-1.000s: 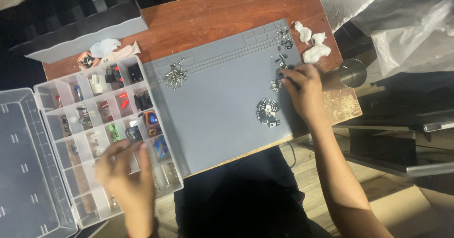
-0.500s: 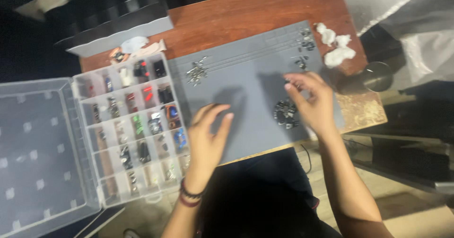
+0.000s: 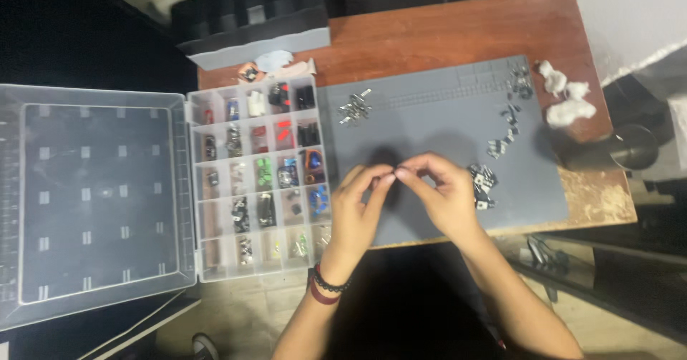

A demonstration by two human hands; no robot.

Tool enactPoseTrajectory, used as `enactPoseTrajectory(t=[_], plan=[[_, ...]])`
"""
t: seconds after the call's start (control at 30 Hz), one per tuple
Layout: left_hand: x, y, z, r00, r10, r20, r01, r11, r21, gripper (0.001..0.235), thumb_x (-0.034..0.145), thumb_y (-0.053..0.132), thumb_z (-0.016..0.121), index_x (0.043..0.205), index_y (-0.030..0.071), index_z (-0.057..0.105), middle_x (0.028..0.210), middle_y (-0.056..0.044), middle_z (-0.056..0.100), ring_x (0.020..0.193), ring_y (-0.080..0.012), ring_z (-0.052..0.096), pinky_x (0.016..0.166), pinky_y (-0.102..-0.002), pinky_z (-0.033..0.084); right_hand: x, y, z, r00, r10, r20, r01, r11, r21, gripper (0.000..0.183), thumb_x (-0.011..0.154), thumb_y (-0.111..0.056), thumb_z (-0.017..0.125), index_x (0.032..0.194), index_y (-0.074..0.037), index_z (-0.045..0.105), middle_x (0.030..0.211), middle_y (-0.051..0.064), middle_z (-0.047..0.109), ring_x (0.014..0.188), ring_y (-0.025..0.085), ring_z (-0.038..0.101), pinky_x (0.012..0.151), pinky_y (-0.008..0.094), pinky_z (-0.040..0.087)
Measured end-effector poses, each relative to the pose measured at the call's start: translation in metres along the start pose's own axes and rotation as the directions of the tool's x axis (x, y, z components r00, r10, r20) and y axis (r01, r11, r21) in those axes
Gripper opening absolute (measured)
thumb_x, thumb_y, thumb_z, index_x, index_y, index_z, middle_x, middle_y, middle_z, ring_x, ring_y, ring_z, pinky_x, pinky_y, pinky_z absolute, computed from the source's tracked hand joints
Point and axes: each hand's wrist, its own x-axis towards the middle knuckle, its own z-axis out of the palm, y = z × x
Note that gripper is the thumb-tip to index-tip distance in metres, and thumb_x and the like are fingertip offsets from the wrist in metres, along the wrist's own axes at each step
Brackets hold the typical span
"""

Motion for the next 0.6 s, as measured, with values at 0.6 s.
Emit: enactPoseTrajectory(t=[0.6], plan=[[-0.008, 0.007, -0.028, 0.975, -0.222, 0.017, 0.222, 0.969, -0.111, 0.005, 0.092, 0.016, 0.076, 0.092, 0.012, 0.079, 0.067, -0.005, 0.07, 0.073, -0.0193, 0.064, 0.072, -0.031, 0.048, -0.019, -0.003, 0.017, 0.98, 0.125, 0.153, -0.149, 0.977, 0.155, 0.008, 0.091, -0.007, 0.077, 0.095, 0.0, 0.079, 0.074, 0.013, 0.078, 0.078, 0.016, 0.07, 0.079, 0.034, 0.057]])
